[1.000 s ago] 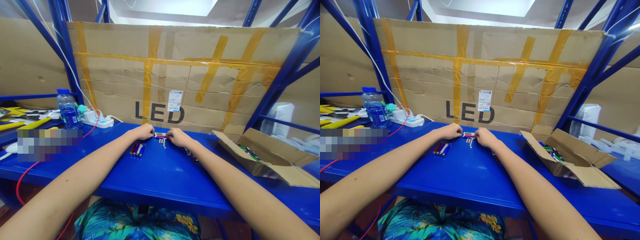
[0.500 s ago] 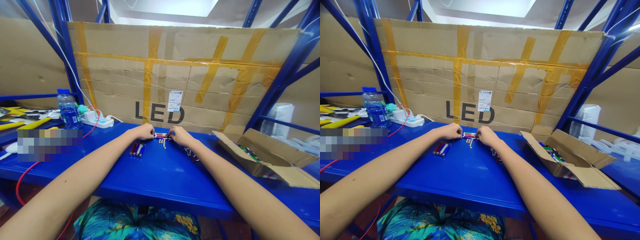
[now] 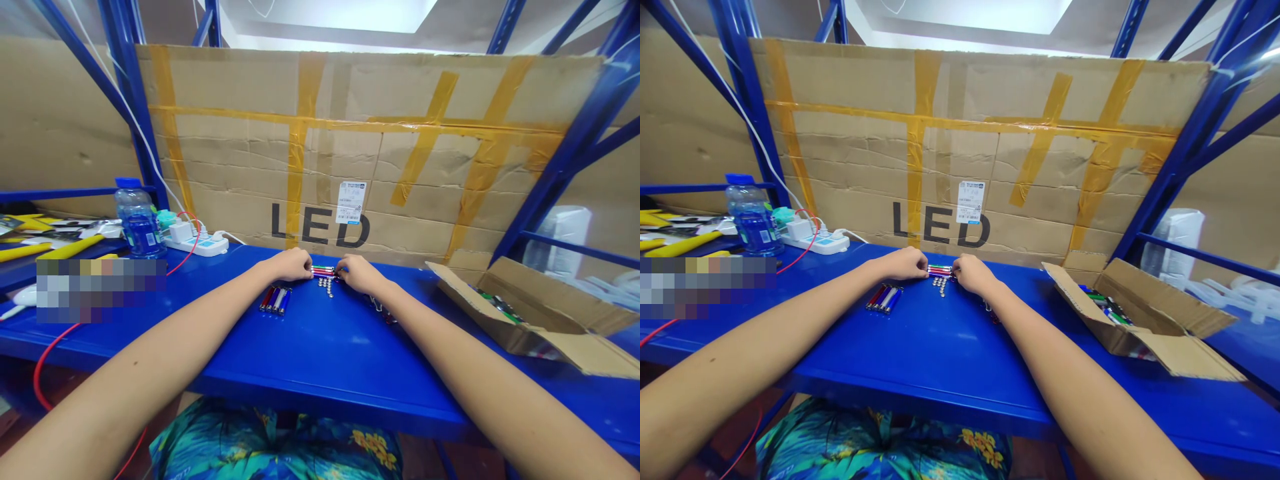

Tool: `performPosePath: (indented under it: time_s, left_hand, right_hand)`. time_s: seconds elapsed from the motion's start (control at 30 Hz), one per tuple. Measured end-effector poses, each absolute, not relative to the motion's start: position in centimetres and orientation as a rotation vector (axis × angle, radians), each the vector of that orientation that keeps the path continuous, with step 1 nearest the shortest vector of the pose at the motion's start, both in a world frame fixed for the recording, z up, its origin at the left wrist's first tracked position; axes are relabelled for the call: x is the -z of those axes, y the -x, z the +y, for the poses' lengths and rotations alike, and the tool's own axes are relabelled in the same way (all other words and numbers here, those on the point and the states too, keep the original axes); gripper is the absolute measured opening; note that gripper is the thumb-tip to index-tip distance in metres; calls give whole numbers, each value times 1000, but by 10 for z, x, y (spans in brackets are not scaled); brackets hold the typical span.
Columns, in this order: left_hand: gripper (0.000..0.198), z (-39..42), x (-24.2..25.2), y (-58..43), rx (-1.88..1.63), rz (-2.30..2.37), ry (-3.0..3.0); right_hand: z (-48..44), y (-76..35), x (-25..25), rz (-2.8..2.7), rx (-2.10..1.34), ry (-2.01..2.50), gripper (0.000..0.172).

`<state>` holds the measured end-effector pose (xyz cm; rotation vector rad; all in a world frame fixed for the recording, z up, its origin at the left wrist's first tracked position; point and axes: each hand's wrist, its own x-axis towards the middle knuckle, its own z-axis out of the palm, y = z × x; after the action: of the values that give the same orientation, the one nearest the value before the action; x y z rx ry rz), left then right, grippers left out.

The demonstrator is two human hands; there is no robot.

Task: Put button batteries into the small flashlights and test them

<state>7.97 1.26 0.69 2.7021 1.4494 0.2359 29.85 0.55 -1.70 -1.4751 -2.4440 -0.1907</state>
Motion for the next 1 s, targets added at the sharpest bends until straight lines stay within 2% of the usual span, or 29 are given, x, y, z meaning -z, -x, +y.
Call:
performPosePath:
  time_s: [0.6,1.0]
  left_hand:
    - [27,12,-4,-87,-238,1523,-2737]
    - [28,8,-5,-86,-265,1509,-2728]
  right_hand:
    - [9,-292,21,-2454,263,1441,22]
    - [6,-298,17,-2454,146,1465,24]
